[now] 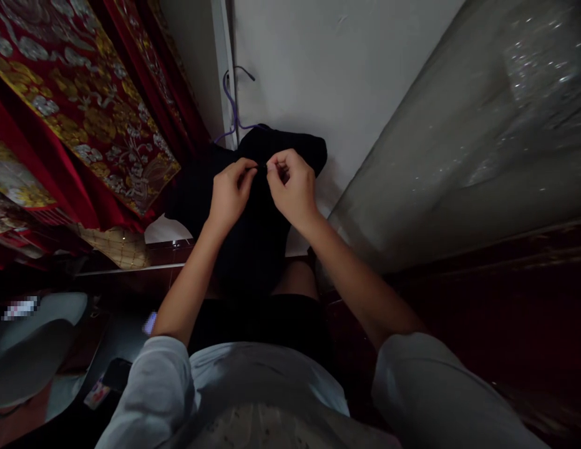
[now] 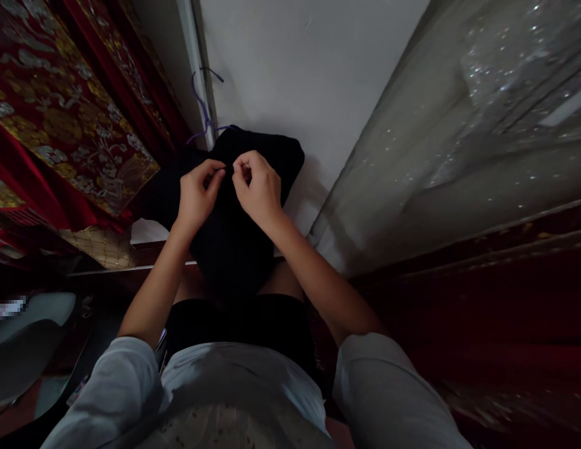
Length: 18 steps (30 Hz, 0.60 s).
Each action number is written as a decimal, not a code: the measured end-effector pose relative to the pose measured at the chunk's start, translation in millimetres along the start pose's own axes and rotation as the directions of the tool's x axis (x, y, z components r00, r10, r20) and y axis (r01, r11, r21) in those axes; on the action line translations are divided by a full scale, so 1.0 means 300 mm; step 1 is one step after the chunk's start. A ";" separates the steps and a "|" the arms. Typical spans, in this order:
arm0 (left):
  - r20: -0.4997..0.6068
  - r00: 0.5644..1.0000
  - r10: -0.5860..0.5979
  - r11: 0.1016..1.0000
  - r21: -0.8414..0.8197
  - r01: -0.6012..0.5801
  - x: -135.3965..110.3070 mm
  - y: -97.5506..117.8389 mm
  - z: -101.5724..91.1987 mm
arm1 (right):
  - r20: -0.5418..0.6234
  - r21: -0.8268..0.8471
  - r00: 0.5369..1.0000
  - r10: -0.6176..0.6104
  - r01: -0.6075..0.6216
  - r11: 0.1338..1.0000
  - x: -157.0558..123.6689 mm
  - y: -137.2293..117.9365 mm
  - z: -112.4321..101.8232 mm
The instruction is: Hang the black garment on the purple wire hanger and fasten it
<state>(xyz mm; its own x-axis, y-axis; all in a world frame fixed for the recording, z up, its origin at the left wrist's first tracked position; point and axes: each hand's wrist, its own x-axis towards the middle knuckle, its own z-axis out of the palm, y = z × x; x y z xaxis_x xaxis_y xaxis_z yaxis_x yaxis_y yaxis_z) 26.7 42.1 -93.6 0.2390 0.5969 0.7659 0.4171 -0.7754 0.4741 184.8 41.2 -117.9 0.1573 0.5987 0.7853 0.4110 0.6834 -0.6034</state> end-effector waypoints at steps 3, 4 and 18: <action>-0.004 1.000 0.013 0.999 0.033 -0.013 0.006 -0.001 0.015 | 0.002 0.137 0.987 0.160 -0.159 0.978 -0.007 0.017 0.017; -0.013 1.000 0.018 0.999 0.041 -0.017 0.001 0.005 0.019 | 0.035 0.196 0.970 0.240 -0.242 0.950 -0.010 0.019 0.024; -0.073 0.997 0.025 0.999 0.030 -0.023 -0.014 0.038 0.015 | 0.162 0.265 0.948 0.276 -0.311 0.913 -0.004 0.023 0.038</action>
<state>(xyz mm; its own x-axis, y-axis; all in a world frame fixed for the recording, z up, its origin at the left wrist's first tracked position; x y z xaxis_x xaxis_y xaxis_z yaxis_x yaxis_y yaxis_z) 34.5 31.6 -93.4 0.1844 0.5606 0.8073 0.4379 -0.7822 0.4432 177.2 50.1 -124.5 0.1167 0.8234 0.5554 0.0882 0.5484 -0.8315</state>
